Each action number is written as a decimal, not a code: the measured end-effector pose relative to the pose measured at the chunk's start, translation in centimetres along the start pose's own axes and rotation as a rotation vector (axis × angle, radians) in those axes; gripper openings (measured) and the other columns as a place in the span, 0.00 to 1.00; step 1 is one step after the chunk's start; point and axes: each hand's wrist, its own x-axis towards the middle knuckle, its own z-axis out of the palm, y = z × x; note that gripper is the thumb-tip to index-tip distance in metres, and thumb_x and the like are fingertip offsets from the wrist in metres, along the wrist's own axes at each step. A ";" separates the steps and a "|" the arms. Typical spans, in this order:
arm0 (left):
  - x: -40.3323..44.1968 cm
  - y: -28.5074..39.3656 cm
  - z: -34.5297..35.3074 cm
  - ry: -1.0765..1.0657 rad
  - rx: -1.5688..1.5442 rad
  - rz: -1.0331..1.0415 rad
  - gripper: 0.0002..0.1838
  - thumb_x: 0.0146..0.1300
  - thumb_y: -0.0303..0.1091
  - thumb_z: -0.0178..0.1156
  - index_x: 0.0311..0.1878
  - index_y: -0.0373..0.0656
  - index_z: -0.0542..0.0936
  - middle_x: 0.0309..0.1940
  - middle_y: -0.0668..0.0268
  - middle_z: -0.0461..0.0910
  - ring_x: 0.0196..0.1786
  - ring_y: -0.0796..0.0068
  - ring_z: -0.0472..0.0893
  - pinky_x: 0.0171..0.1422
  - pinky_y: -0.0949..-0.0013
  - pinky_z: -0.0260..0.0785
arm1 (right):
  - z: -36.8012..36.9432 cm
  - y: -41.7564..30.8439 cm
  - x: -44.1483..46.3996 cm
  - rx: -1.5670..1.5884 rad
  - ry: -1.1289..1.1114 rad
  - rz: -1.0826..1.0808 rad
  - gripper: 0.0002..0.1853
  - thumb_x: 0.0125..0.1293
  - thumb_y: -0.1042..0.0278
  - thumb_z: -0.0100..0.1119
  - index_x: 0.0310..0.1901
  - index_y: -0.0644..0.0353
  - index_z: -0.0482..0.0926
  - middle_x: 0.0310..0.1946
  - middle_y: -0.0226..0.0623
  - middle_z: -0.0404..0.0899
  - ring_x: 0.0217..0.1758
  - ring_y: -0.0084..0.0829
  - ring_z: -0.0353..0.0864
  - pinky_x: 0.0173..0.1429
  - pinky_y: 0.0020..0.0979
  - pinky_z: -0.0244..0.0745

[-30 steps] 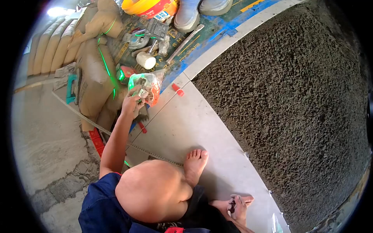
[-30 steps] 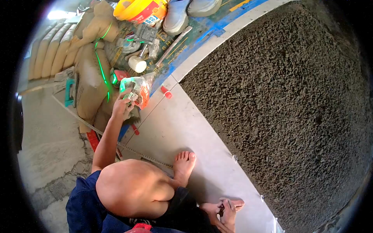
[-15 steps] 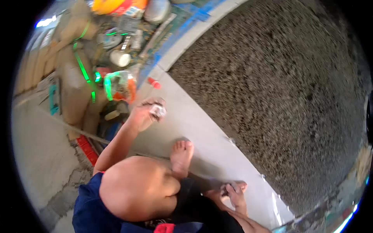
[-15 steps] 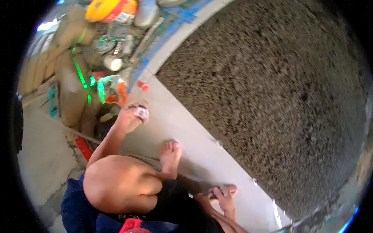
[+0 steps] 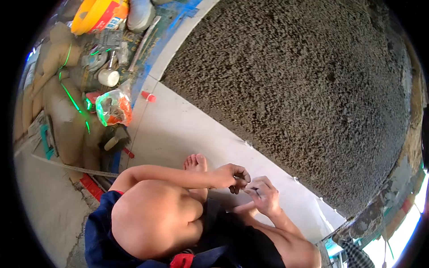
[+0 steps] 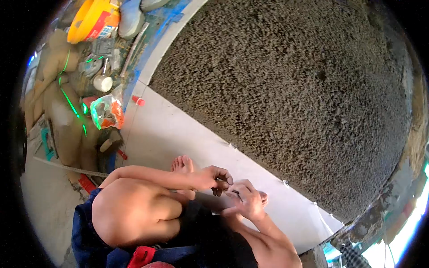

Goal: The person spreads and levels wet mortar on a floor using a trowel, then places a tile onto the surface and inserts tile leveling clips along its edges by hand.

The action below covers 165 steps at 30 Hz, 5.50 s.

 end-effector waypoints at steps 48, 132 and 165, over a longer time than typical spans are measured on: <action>-8.4 12.5 -20.3 1.264 1.354 0.676 0.06 0.56 0.22 0.65 0.36 0.41 0.81 0.34 0.56 0.83 0.39 0.48 0.82 0.41 0.57 0.74 | 1.0 6.6 -5.9 0.304 0.120 0.704 0.11 0.70 0.66 0.60 0.36 0.66 0.76 0.27 0.32 0.79 0.30 0.21 0.75 0.38 0.25 0.72; -9.3 10.3 -22.7 0.867 1.754 0.534 0.23 0.46 0.14 0.56 0.48 0.41 0.82 0.45 0.58 0.81 0.49 0.55 0.81 0.53 0.58 0.75 | 1.7 6.0 -4.4 0.117 0.110 0.718 0.11 0.67 0.60 0.65 0.33 0.59 0.80 0.24 0.27 0.85 0.26 0.22 0.81 0.39 0.24 0.73; -13.2 13.6 -21.6 1.187 1.028 0.580 0.12 0.67 0.24 0.53 0.53 0.39 0.73 0.39 0.61 0.79 0.39 0.71 0.81 0.44 0.65 0.73 | 0.3 5.7 -6.2 0.133 0.120 0.734 0.10 0.69 0.65 0.61 0.38 0.64 0.78 0.26 0.34 0.81 0.31 0.25 0.79 0.39 0.29 0.75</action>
